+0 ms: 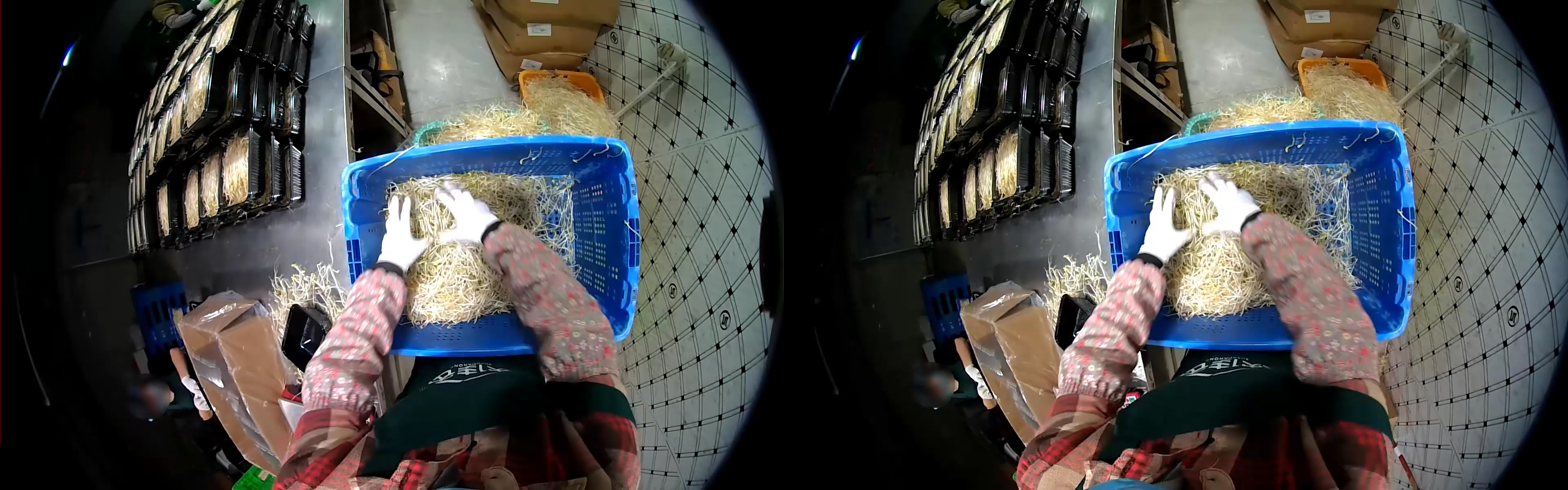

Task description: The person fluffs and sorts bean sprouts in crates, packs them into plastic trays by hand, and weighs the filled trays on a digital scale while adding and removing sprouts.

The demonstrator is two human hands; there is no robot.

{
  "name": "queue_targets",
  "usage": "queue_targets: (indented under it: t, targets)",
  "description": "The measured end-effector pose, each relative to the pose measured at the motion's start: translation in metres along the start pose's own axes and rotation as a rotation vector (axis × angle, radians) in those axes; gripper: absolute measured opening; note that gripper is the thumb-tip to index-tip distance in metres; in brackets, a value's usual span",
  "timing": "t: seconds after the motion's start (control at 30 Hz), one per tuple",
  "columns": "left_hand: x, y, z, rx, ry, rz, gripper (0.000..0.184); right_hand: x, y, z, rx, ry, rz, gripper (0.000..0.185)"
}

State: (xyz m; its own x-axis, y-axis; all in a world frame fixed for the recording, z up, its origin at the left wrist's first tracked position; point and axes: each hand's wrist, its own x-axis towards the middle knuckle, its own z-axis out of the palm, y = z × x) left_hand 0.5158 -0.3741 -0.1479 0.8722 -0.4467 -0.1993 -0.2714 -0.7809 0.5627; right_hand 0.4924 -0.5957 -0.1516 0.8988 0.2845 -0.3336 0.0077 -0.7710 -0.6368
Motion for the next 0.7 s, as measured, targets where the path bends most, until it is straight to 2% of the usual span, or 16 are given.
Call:
queue_targets:
  t: [0.03,0.1,0.13,0.17,0.2,0.23,0.27,0.3,0.33,0.37,0.47,0.5,0.53,0.57,0.6,0.7]
  targets:
    - [0.02,-0.009,0.014,0.057,0.074,0.019,0.113,0.018,0.006,0.009,-0.05,0.139,0.091,0.11]
    - [0.04,-0.016,0.024,0.131,-0.02,-0.019,0.11,0.034,0.008,0.016,-0.063,0.118,0.167,0.104]
    - [0.033,-0.01,0.026,0.087,-0.102,-0.113,0.093,0.03,0.004,0.023,-0.067,0.173,0.141,0.09]
    - [0.021,-0.02,0.03,0.018,-0.049,0.085,0.059,0.02,-0.003,0.033,-0.07,0.227,0.113,0.075]
    - [-0.005,-0.019,0.038,0.031,0.029,0.084,0.03,0.008,-0.003,0.052,0.024,0.301,-0.034,0.041]
    - [-0.036,-0.02,0.04,0.02,-0.027,0.135,0.019,-0.014,-0.013,0.067,-0.06,0.277,-0.143,0.024]
    - [-0.071,-0.017,0.034,0.093,-0.091,0.242,0.016,-0.045,-0.02,0.074,-0.131,0.145,-0.23,0.026]
    - [-0.104,0.001,0.013,0.001,-0.143,0.244,0.015,-0.082,-0.03,0.069,-0.049,0.096,-0.337,0.03]
    - [-0.127,0.004,0.006,-0.059,-0.174,0.247,0.018,-0.099,-0.038,0.059,-0.057,-0.141,-0.319,0.039]
    - [-0.135,0.011,-0.009,0.061,-0.373,0.117,0.026,-0.108,-0.042,0.04,-0.044,-0.226,-0.361,0.045]
    - [-0.103,0.01,-0.032,-0.119,-0.238,0.092,0.032,-0.071,-0.02,0.021,0.152,-0.069,-0.297,0.047]
    - [-0.08,0.018,-0.037,-0.13,-0.168,0.019,0.031,-0.047,-0.013,0.019,0.12,0.162,-0.346,0.048]
    - [-0.056,0.001,-0.022,-0.114,-0.017,0.072,0.034,-0.017,-0.024,-0.008,0.123,-0.012,-0.08,0.05]
    - [-0.034,-0.007,-0.009,-0.089,0.142,0.168,0.046,0.012,-0.011,0.001,-0.047,0.151,-0.119,0.052]
    - [-0.019,-0.004,-0.002,-0.025,0.184,0.134,0.061,0.039,-0.005,0.012,-0.217,0.25,-0.063,0.059]
    - [-0.021,-0.023,0.03,0.185,0.044,0.001,0.072,0.052,-0.011,0.026,-0.272,0.078,0.135,0.066]
